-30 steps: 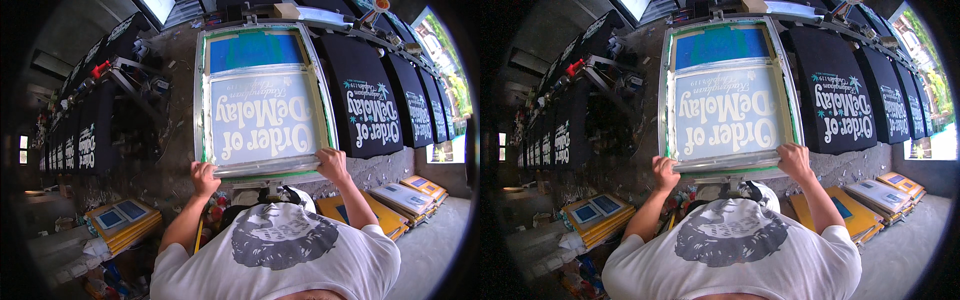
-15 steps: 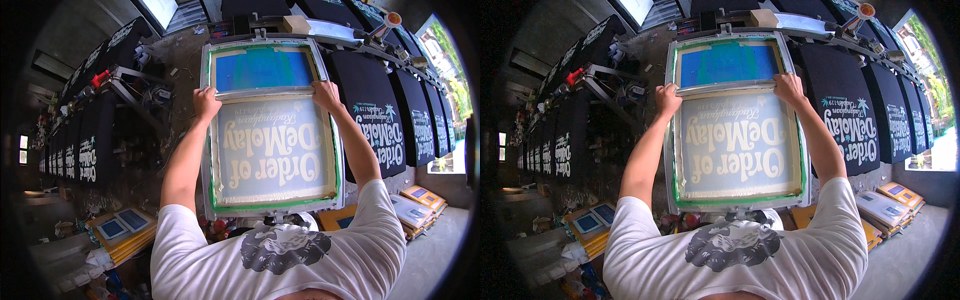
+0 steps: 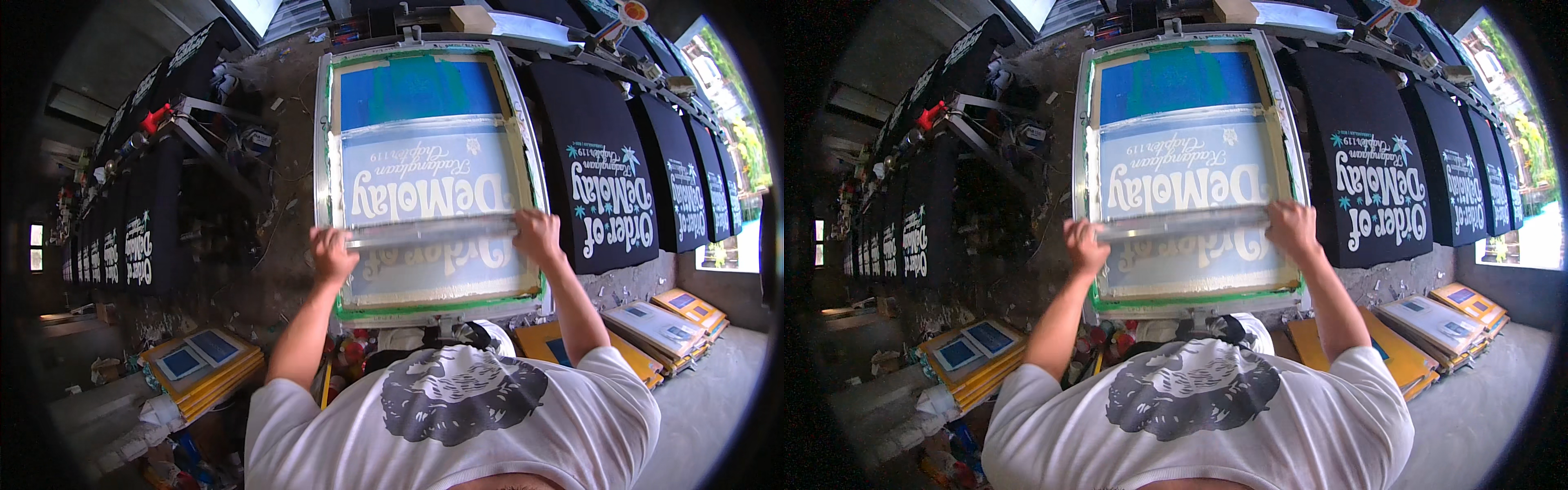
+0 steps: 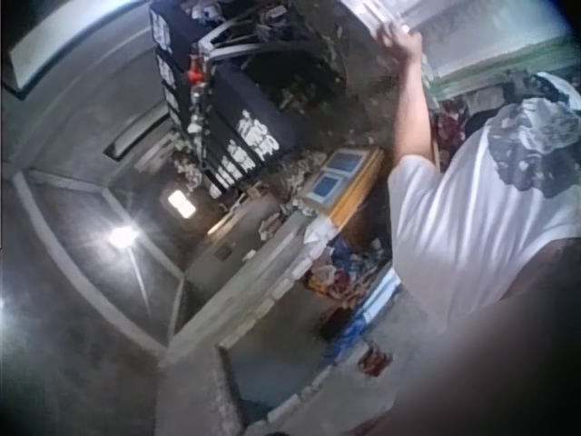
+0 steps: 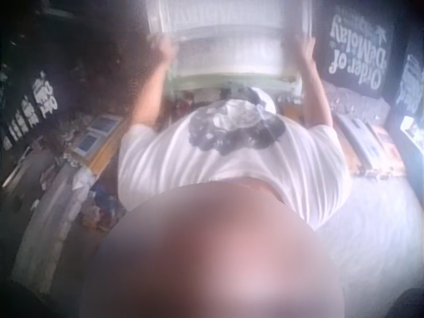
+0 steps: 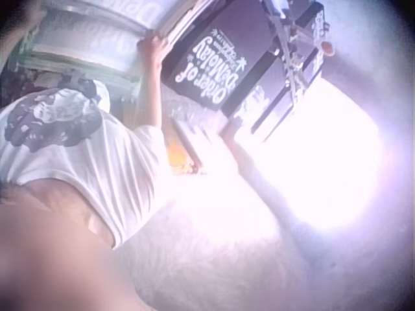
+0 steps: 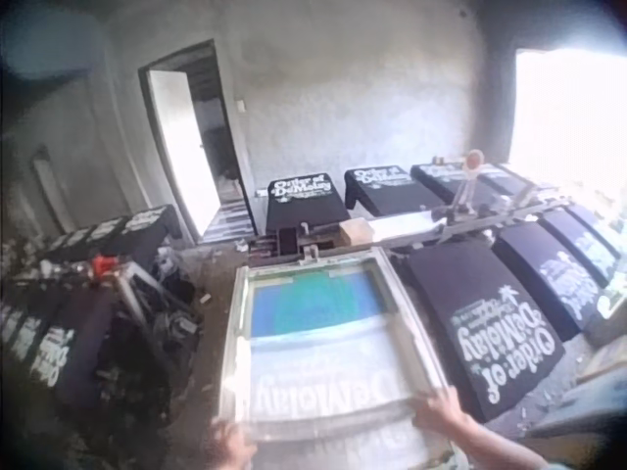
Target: The person uses a squeegee to pull ink across a screen printing frame, repeatedly applying the design onto black t-shirts laid out on a table. The person moves along the line of shirts, printing each one in sequence.
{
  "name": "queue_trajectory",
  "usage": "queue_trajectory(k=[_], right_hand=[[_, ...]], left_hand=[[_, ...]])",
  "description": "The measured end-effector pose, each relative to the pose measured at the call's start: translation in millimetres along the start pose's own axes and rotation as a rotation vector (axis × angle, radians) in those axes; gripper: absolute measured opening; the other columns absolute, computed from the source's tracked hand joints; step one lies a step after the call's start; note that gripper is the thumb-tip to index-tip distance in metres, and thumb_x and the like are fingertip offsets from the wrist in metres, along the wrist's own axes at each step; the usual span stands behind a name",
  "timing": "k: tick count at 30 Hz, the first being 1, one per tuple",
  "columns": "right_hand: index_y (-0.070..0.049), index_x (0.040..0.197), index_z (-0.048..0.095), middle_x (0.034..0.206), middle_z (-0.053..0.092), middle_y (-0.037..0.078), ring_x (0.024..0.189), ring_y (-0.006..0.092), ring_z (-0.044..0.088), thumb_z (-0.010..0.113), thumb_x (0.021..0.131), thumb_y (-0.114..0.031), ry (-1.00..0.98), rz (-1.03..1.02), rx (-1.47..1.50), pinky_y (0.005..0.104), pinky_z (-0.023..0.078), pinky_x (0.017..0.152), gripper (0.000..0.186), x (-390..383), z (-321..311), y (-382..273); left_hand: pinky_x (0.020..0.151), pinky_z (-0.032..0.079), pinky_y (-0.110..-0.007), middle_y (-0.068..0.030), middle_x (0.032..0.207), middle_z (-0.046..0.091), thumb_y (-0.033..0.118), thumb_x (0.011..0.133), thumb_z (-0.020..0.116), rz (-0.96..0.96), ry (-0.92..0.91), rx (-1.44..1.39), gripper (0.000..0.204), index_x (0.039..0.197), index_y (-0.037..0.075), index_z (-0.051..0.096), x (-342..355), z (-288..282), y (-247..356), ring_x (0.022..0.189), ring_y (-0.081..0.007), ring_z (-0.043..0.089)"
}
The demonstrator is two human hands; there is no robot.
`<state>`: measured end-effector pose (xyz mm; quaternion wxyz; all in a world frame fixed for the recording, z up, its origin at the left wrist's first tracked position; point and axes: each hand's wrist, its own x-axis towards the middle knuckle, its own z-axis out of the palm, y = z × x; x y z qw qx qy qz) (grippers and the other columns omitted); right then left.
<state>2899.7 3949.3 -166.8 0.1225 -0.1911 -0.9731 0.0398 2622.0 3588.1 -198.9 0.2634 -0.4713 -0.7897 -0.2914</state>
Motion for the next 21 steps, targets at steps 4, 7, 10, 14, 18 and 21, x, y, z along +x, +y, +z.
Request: queue_trajectory(k=[4,7,10,14,18,21], right_hand=[[-0.01,0.091,0.071,0.089,0.073,0.008,0.083,0.0275,0.072,0.071,0.057,-0.007,0.134,-0.055,0.121,0.0413,0.059,0.072,0.034,-106,-11,-29],[-0.006,0.094,0.071,0.1,0.075,0.01,0.095,0.0278,0.073,0.072,0.056,-0.004,0.273,-0.137,0.131,0.0403,0.059,0.082,0.038,-147,-9,-45],[-0.005,0.099,0.072,0.11,0.075,0.012,0.107,0.0278,0.072,0.073,0.057,0.0,0.261,-0.124,0.091,0.0389,0.058,0.092,0.043,-160,-10,-50],[-0.004,0.097,0.071,0.102,0.075,0.012,0.096,0.0295,0.072,0.071,0.06,-0.002,0.15,-0.105,0.118,0.0402,0.06,0.081,0.037,-132,-23,-41],[-0.008,0.094,0.071,0.094,0.074,0.008,0.091,0.027,0.073,0.072,0.058,-0.002,-0.031,-0.058,0.111,0.0402,0.06,0.077,0.036,-123,-57,-44],[-0.007,0.094,0.071,0.097,0.075,0.009,0.092,0.027,0.073,0.073,0.057,-0.002,0.126,-0.092,0.151,0.0399,0.06,0.078,0.038,-149,-28,-39]], left_hand=[[0.083,0.043,-0.045,-0.0037,0.087,0.066,0.001,0.059,0.066,-0.063,-0.049,-0.039,0.028,0.085,0.011,0.062,-86,-60,59,0.083,-0.0252,0.066],[0.087,0.043,-0.046,-0.0042,0.092,0.067,0.001,0.067,0.07,-0.091,-0.073,-0.028,0.022,0.086,0.011,0.063,-120,-81,84,0.093,-0.0239,0.067],[0.09,0.044,-0.047,-0.0048,0.092,0.067,-0.005,0.068,0.066,-0.064,-0.06,-0.035,0.024,0.088,0.009,0.064,-122,-82,89,0.093,-0.0246,0.067],[0.086,0.045,-0.042,-0.0052,0.084,0.065,-0.009,0.061,0.061,-0.053,-0.07,-0.037,0.027,0.083,0.007,0.065,-85,-87,84,0.083,-0.0278,0.065],[0.085,0.044,-0.043,-0.0049,0.084,0.065,-0.008,0.061,0.061,-0.109,-0.117,-0.026,0.027,0.083,0.007,0.064,-87,-99,86,0.082,-0.026,0.065],[0.088,0.042,-0.046,-0.0067,0.084,0.065,-0.01,0.06,0.058,-0.1,-0.103,-0.07,0.03,0.085,0.007,0.064,-107,-100,97,0.083,-0.0286,0.064]])
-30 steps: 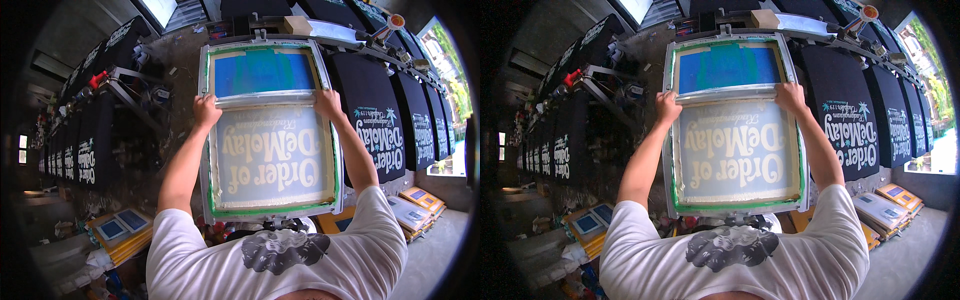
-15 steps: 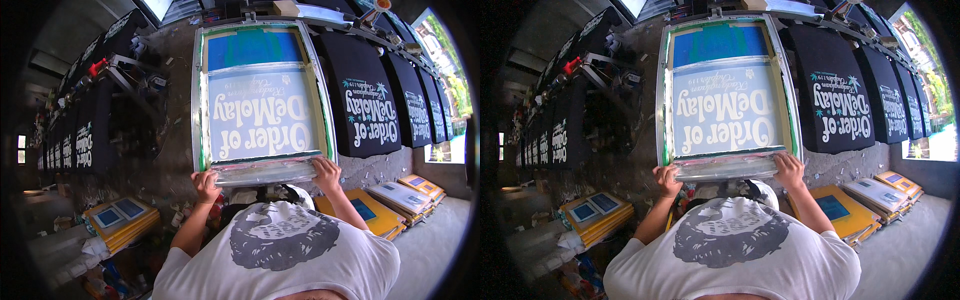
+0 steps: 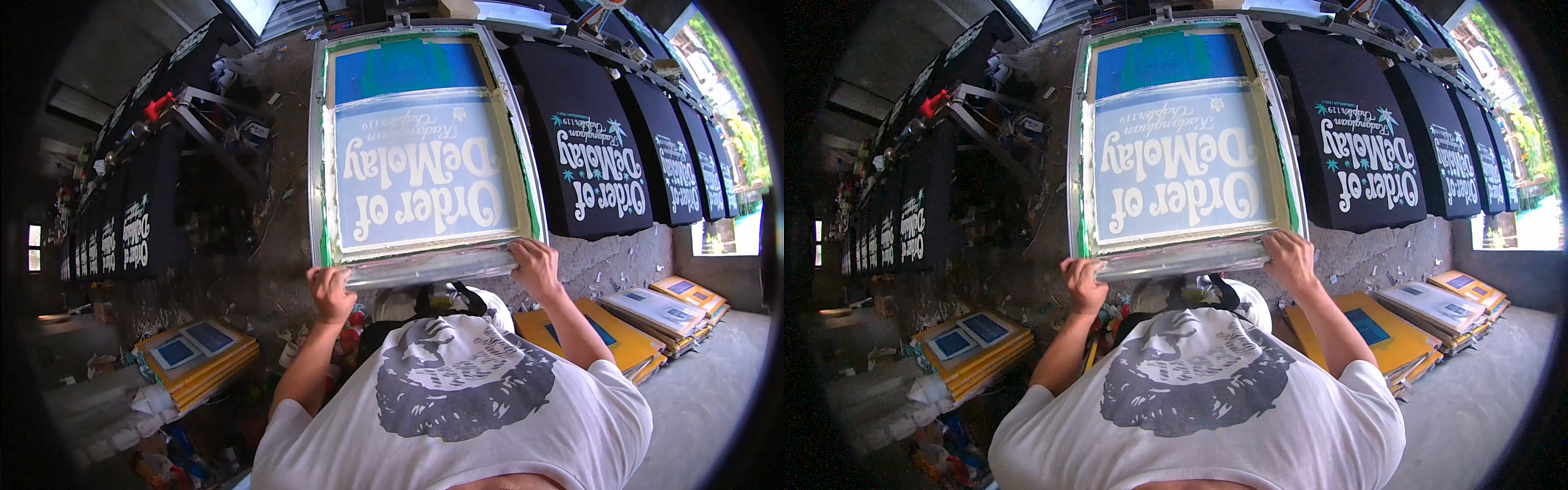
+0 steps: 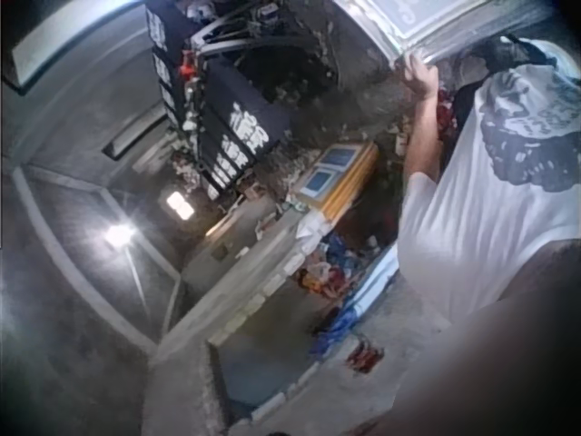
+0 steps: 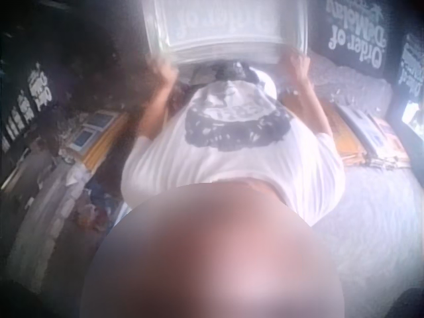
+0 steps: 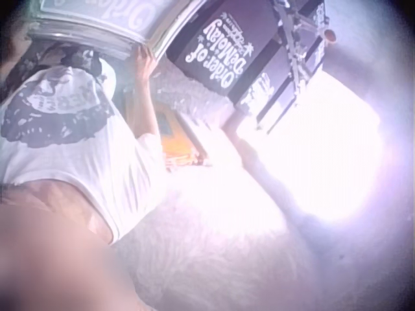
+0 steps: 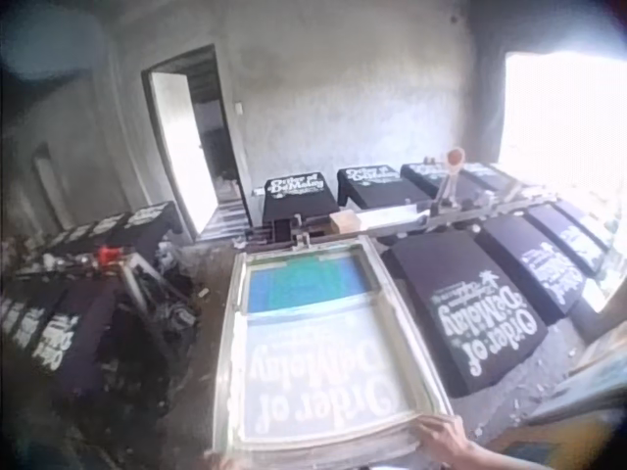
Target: The person uses a squeegee to pull ink across a screen printing frame, repeatedly applying the design onto black t-shirts laid out on a table. The person moves along the line of shirts, printing each one in sequence.
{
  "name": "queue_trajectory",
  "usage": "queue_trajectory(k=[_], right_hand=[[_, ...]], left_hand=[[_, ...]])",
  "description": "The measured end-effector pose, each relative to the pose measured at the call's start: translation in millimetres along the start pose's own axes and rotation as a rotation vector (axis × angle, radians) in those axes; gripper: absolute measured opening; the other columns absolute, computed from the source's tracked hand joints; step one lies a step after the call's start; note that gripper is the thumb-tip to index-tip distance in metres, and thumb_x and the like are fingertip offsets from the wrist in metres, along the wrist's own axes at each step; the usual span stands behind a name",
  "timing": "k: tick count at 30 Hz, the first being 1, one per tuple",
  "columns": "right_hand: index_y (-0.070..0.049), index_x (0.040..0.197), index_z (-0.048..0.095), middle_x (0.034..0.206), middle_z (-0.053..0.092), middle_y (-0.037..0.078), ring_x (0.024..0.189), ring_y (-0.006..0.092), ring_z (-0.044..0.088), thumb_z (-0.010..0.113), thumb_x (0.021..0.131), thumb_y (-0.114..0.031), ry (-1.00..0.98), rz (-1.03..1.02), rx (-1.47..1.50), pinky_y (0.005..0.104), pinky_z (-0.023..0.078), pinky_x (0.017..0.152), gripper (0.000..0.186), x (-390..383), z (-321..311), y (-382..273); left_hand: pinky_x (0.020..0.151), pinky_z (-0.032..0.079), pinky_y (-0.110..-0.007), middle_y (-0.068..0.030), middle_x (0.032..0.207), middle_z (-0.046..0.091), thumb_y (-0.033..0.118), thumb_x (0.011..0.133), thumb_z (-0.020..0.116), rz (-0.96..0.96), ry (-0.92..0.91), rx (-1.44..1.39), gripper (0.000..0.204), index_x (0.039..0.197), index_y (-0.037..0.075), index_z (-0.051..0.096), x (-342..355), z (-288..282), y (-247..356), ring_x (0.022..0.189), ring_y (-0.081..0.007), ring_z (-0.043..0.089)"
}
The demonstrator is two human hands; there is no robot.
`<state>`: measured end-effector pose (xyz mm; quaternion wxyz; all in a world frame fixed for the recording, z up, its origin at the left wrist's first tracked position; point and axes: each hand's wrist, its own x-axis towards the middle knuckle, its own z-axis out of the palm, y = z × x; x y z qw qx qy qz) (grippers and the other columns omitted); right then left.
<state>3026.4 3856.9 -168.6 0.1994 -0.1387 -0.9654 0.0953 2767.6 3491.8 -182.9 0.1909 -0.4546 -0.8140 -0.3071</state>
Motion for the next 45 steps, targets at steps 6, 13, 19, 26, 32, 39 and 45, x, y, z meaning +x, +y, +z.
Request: queue_trajectory(k=[6,13,19,26,32,39,45], right_hand=[[-0.004,0.093,0.07,0.097,0.075,0.011,0.09,0.0285,0.074,0.074,0.054,-0.001,0.153,-0.132,-0.037,0.0391,0.06,0.08,0.039,26,21,8],[-0.004,0.095,0.072,0.102,0.075,0.011,0.093,0.0281,0.074,0.078,0.054,-0.001,0.181,-0.118,-0.093,0.0382,0.061,0.08,0.042,143,60,64],[-0.01,0.103,0.075,0.106,0.076,0.01,0.093,0.0279,0.073,0.073,0.064,-0.003,0.165,-0.061,-0.151,0.04,0.06,0.081,0.04,270,85,106],[-0.012,0.101,0.078,0.089,0.074,0.019,0.085,0.0373,0.072,0.064,0.075,-0.014,-0.17,0.173,-0.196,0.0462,0.058,0.077,0.03,358,44,119],[-0.014,0.101,0.08,0.088,0.074,0.019,0.084,0.0367,0.072,0.064,0.076,-0.012,-0.197,0.201,-0.224,0.0447,0.058,0.077,0.03,377,55,121],[-0.018,0.101,0.08,0.091,0.076,0.012,0.085,0.031,0.073,0.069,0.073,-0.012,-0.364,0.251,-0.249,0.0416,0.058,0.074,0.03,279,47,91],[-0.015,0.086,0.073,0.079,0.069,0.006,0.073,0.0281,0.071,0.07,0.066,-0.01,-0.173,0.087,-0.145,0.0442,0.056,0.059,0.021,117,21,42]], left_hand=[[0.086,0.041,-0.045,-0.0045,0.091,0.064,0.0,0.063,0.066,0.05,0.049,0.047,0.029,0.09,0.011,0.063,8,26,-24,0.086,-0.0251,0.065],[0.081,0.039,-0.044,-0.004,0.085,0.061,0.0,0.06,0.066,0.12,0.103,0.065,0.028,0.085,0.011,0.061,124,91,-94,0.081,-0.0267,0.062],[0.079,0.04,-0.043,-0.0048,0.083,0.061,-0.002,0.061,0.064,0.141,0.169,0.089,0.026,0.083,0.011,0.061,242,143,-159,0.08,-0.0281,0.061],[0.076,0.043,-0.043,-0.0073,0.076,0.067,-0.003,0.064,0.061,0.094,0.079,0.13,0.015,0.076,0.006,0.064,327,143,-171,0.074,-0.0304,0.065],[0.073,0.044,-0.044,-0.0103,0.079,0.07,-0.001,0.064,0.061,0.029,0.008,0.158,0.015,0.077,0.006,0.066,345,153,-182,0.075,-0.0328,0.066],[0.073,0.043,-0.044,-0.0091,0.076,0.066,-0.001,0.06,0.064,0.077,0.047,0.107,0.018,0.076,0.007,0.065,247,126,-148,0.072,-0.032,0.063],[0.078,0.044,-0.045,-0.0089,0.078,0.062,0.0,0.055,0.066,0.076,0.039,0.075,0.026,0.079,0.008,0.063,100,63,-76,0.078,-0.0323,0.062]])
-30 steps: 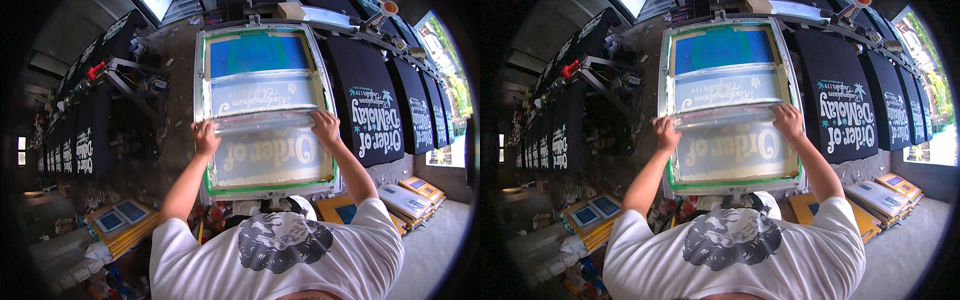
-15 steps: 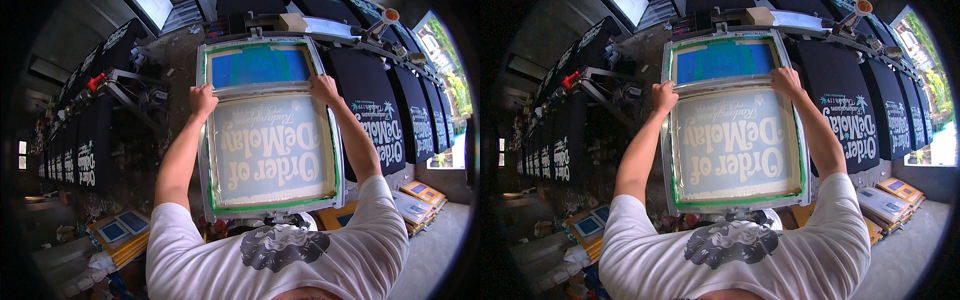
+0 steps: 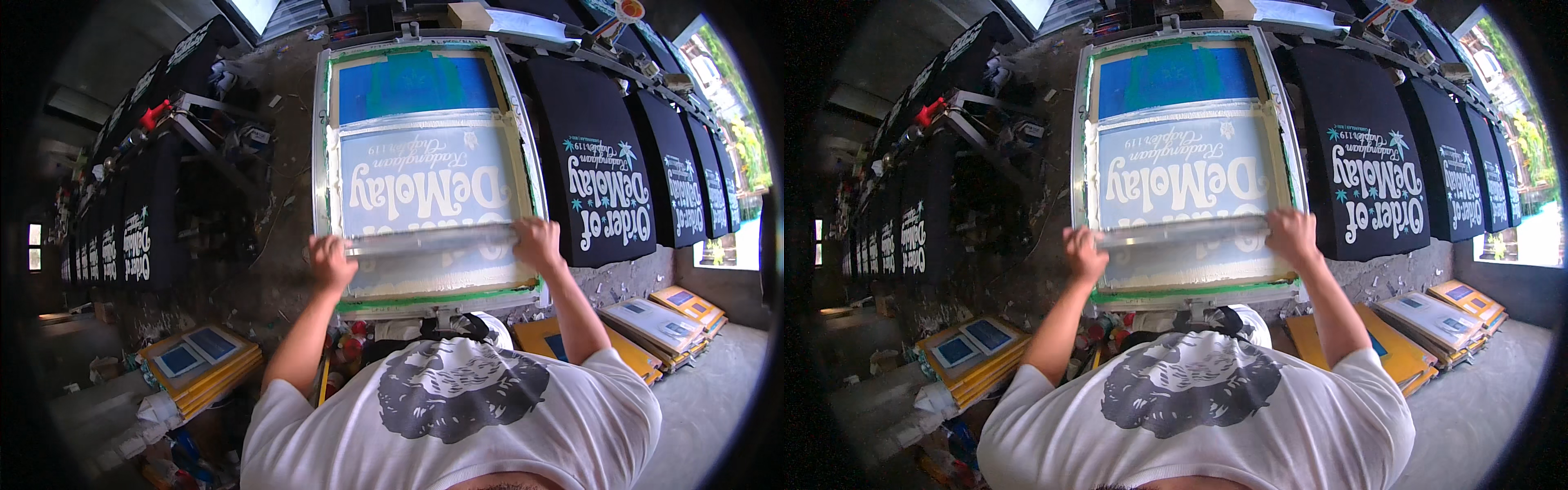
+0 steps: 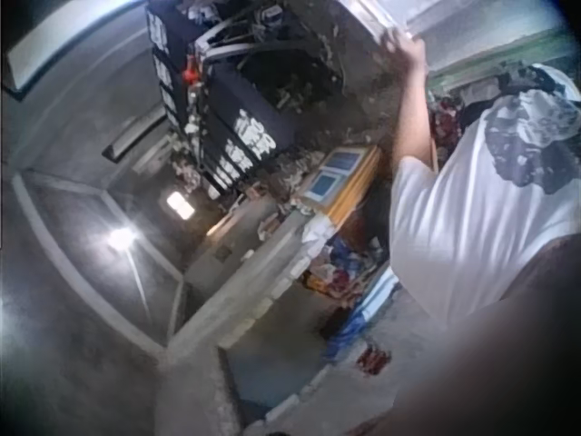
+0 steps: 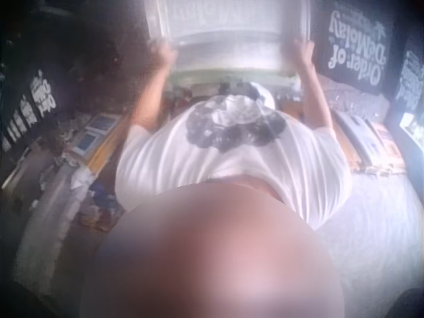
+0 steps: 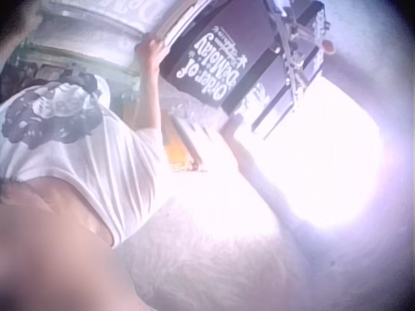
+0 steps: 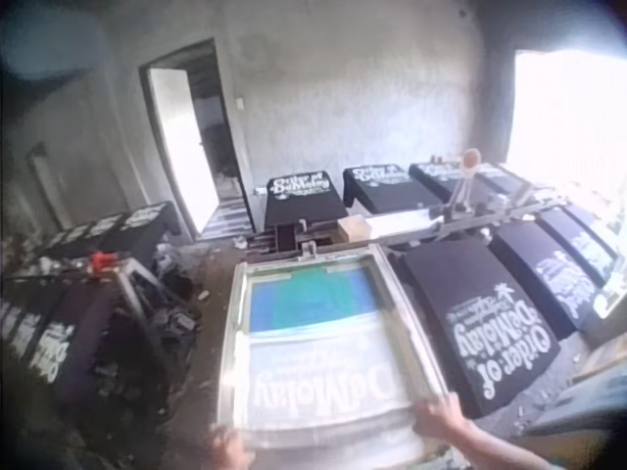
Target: The person uses a squeegee to pull ink across a screen printing frame, repeatedly applying the design onto black t-shirts laid out on a table. The person moves along the line of shirts, printing each one in sequence.
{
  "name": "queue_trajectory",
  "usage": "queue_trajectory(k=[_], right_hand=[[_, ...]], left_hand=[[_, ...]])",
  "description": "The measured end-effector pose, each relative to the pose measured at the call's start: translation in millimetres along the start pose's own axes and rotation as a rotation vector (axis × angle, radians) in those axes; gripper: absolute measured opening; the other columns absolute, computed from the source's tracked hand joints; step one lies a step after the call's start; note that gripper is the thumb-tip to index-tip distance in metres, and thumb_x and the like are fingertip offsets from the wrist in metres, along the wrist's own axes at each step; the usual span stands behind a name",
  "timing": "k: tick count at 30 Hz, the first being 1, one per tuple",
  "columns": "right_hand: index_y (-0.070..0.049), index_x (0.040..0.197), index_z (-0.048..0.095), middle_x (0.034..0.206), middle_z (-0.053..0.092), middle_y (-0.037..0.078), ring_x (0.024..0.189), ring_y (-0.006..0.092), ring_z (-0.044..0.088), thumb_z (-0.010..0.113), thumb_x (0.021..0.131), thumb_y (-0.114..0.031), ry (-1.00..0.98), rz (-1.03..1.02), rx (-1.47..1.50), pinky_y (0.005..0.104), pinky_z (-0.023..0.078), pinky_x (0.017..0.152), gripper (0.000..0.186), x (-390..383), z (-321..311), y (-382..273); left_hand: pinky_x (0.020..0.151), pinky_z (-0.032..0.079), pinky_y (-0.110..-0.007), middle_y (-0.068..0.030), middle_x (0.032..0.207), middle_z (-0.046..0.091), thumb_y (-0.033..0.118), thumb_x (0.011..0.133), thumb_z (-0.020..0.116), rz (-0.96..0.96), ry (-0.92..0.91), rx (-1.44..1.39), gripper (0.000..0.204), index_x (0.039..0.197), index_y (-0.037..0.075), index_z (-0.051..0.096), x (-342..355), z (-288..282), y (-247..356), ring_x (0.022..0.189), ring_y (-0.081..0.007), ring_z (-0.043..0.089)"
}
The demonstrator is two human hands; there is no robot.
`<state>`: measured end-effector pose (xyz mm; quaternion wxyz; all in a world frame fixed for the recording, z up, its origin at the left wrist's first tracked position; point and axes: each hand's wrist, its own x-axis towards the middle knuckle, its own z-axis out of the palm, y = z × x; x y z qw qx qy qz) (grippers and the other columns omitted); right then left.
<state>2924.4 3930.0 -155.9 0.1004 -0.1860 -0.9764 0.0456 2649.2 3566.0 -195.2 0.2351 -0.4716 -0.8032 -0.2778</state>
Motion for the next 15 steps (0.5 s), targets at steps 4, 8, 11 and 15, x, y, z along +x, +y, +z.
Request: queue_trajectory(k=[4,8,11,15], right_hand=[[-0.009,0.087,0.071,0.091,0.074,0.008,0.082,0.0256,0.073,0.07,0.058,-0.004,0.192,-0.075,0.147,0.0405,0.06,0.069,0.03,-93,5,-25],[-0.005,0.096,0.072,0.105,0.075,0.01,0.096,0.0274,0.074,0.071,0.055,-0.004,0.307,-0.109,0.114,0.0382,0.059,0.087,0.041,-133,9,-38],[-0.004,0.099,0.071,0.11,0.074,0.013,0.104,0.0304,0.071,0.072,0.054,-0.007,0.275,-0.11,0.098,0.0407,0.056,0.093,0.045,-144,7,-43],[-0.002,0.108,0.071,0.117,0.071,0.017,0.111,0.0356,0.067,0.072,0.054,-0.009,0.098,-0.09,0.314,0.0446,0.053,0.099,0.054,-140,-16,-35]], left_hand=[[0.08,0.043,-0.043,-0.0038,0.085,0.064,-0.003,0.059,0.065,-0.07,-0.041,-0.054,0.028,0.084,0.011,0.061,-75,-49,52,0.083,-0.0266,0.064],[0.083,0.044,-0.043,-0.0045,0.09,0.067,-0.005,0.066,0.065,-0.046,0.005,-0.036,0.026,0.088,0.009,0.063,-106,-61,75,0.091,-0.0258,0.068],[0.088,0.046,-0.044,-0.0079,0.1,0.068,-0.006,0.07,0.064,-0.029,-0.086,-0.04,0.026,0.093,0.006,0.065,-114,-68,79,0.098,-0.0282,0.069],[0.094,0.049,-0.045,-0.012,0.112,0.065,-0.011,0.07,0.061,-0.073,-0.099,-0.218,0.041,0.108,0.004,0.064,-116,-88,63,0.108,-0.0323,0.066]])
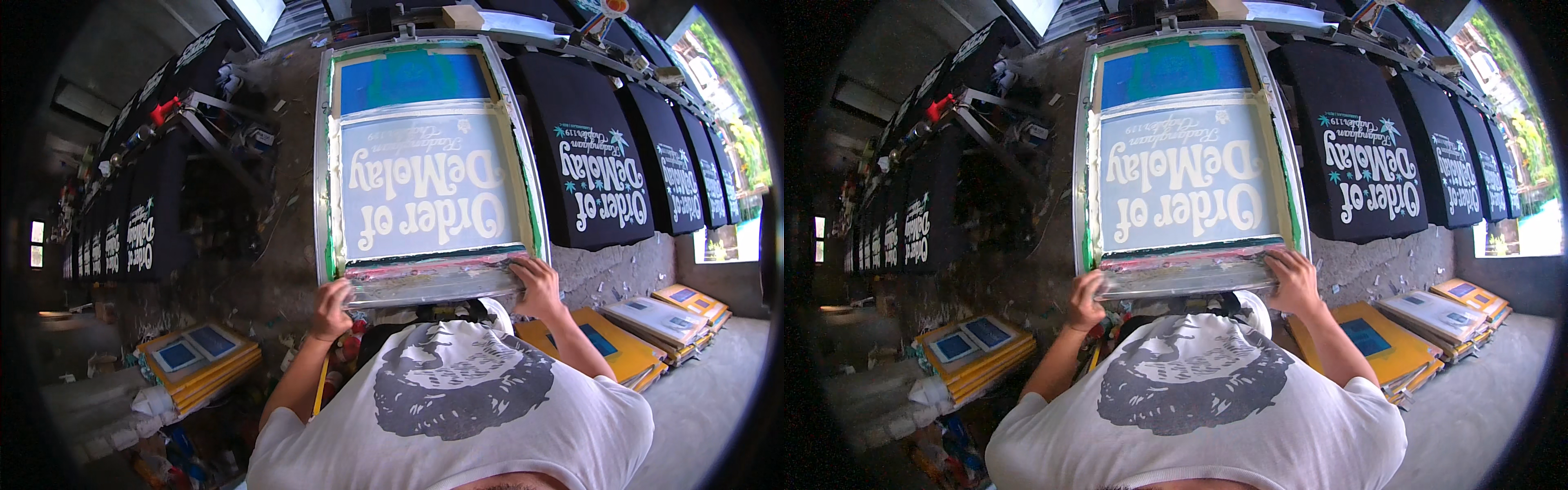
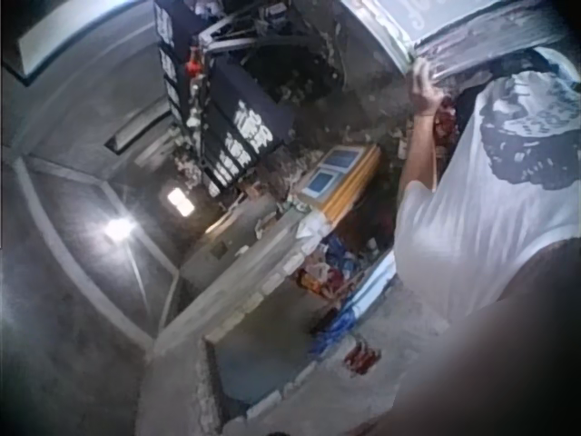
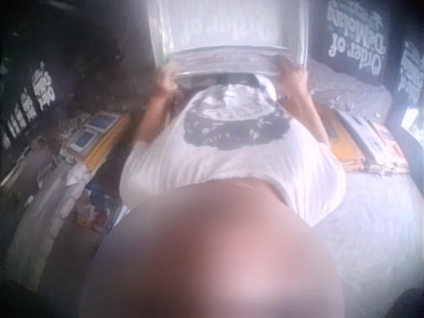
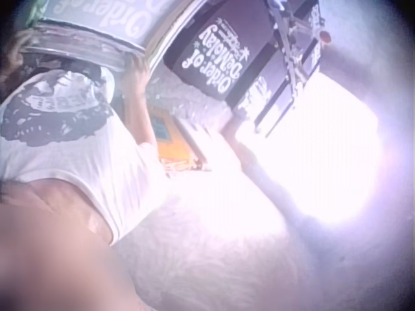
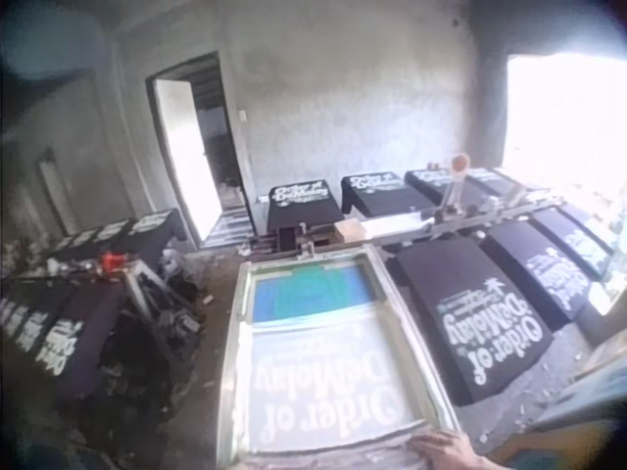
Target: The person uses a squeegee to pull ink across a screen printing frame, repeatedly applying the design onto black t-shirts laid out on a table. The person moves along the line of shirts, printing each one in sequence.
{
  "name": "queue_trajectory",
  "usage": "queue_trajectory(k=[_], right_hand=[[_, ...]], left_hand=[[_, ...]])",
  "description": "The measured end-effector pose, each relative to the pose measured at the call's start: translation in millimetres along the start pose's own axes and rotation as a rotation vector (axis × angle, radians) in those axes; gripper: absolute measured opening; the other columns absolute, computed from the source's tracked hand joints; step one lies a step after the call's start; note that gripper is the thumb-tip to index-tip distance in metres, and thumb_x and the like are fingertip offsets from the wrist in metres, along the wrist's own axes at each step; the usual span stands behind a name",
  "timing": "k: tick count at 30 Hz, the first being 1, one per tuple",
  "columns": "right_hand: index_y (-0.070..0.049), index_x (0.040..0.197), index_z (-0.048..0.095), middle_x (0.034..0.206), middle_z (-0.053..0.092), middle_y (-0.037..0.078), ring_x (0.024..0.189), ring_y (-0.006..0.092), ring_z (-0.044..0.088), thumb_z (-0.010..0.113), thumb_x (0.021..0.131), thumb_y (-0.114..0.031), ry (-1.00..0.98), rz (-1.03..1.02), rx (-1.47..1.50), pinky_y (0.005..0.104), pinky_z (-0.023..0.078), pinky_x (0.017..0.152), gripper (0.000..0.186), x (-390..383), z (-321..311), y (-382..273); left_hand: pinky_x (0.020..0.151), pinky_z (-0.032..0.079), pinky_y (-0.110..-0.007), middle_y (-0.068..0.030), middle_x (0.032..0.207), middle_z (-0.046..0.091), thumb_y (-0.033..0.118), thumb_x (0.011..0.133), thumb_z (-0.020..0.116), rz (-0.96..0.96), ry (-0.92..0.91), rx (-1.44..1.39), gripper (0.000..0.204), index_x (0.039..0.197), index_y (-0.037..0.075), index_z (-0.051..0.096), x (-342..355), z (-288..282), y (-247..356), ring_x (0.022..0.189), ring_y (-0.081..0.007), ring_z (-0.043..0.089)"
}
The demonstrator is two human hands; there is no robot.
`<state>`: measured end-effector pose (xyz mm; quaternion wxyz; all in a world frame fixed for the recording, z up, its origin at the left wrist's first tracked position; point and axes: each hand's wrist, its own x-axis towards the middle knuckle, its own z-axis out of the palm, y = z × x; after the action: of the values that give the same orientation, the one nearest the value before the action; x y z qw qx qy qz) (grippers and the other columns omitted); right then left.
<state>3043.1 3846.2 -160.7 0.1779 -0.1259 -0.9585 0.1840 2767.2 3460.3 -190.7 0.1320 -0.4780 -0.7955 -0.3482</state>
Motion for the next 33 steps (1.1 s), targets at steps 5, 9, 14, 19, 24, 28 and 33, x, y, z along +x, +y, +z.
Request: queue_trajectory(k=[5,9,14,19,24,28,33], right_hand=[[-0.002,0.123,0.067,0.122,0.069,0.02,0.116,0.0412,0.063,0.066,0.08,-0.013,0.367,0.355,-0.074,0.047,0.05,0.101,0.045,37,8,49],[-0.004,0.127,0.063,0.113,0.068,0.031,0.112,0.0482,0.063,0.049,0.101,-0.028,0.097,0.81,0.25,0.0494,0.05,0.094,0.038,53,30,108],[-0.004,0.122,0.066,0.113,0.069,0.027,0.11,0.0475,0.064,0.05,0.1,-0.026,0.055,0.825,0.19,0.0499,0.051,0.092,0.035,64,25,102],[-0.005,0.125,0.065,0.109,0.069,0.028,0.106,0.0482,0.065,0.051,0.098,-0.024,0.019,0.843,0.111,0.0505,0.051,0.091,0.035,66,16,101],[-0.017,0.145,0.054,0.16,0.03,0.018,0.149,0.0427,0.028,0.062,0.096,-0.031,0.019,0.345,-0.258,0.0684,0.032,0.11,0.051,102,10,50],[-0.033,0.147,0.055,0.168,0.016,0.011,0.157,0.0374,0.005,0.056,0.1,-0.047,-0.275,0.053,-0.282,0.0725,0.009,0.12,0.049,145,14,-7],[-0.036,0.146,0.056,0.171,0.009,0.007,0.158,0.0345,0.0,0.052,0.102,-0.051,-0.476,-0.049,-0.324,0.0723,0.006,0.121,0.047,161,36,-14]], left_hand=[[0.095,0.051,-0.041,-0.0187,0.115,0.068,0.002,0.084,0.06,-0.732,0.199,-0.23,0.035,0.119,-0.003,0.064,7,13,-58,0.108,-0.0335,0.065],[0.084,0.051,-0.042,-0.0227,0.1,0.074,0.038,0.101,0.059,-1.187,0.03,-0.311,0.047,0.111,-0.007,0.069,44,39,-79,0.095,-0.037,0.07],[0.078,0.052,-0.047,-0.0289,0.092,0.073,0.043,0.101,0.059,-1.046,0.099,-0.083,0.055,0.099,-0.01,0.072,37,48,-85,0.092,-0.0416,0.072],[0.077,0.052,-0.047,-0.0285,0.09,0.073,0.045,0.101,0.06,-1.023,0.079,-0.101,0.056,0.098,-0.01,0.072,45,43,-84,0.089,-0.041,0.072],[0.076,0.051,-0.047,-0.0279,0.09,0.073,0.044,0.101,0.061,-0.986,0.171,-0.061,0.055,0.098,-0.01,0.072,41,42,-81,0.088,-0.0386,0.072],[0.075,0.05,-0.046,-0.0263,0.09,0.074,0.042,0.101,0.062,-1.02,0.163,-0.208,0.053,0.097,-0.01,0.072,46,41,-76,0.085,-0.0367,0.072],[0.074,0.05,-0.046,-0.0274,0.087,0.073,0.044,0.101,0.06,-1.033,0.119,-0.077,0.056,0.096,-0.011,0.071,54,37,-67,0.083,-0.0383,0.071]])
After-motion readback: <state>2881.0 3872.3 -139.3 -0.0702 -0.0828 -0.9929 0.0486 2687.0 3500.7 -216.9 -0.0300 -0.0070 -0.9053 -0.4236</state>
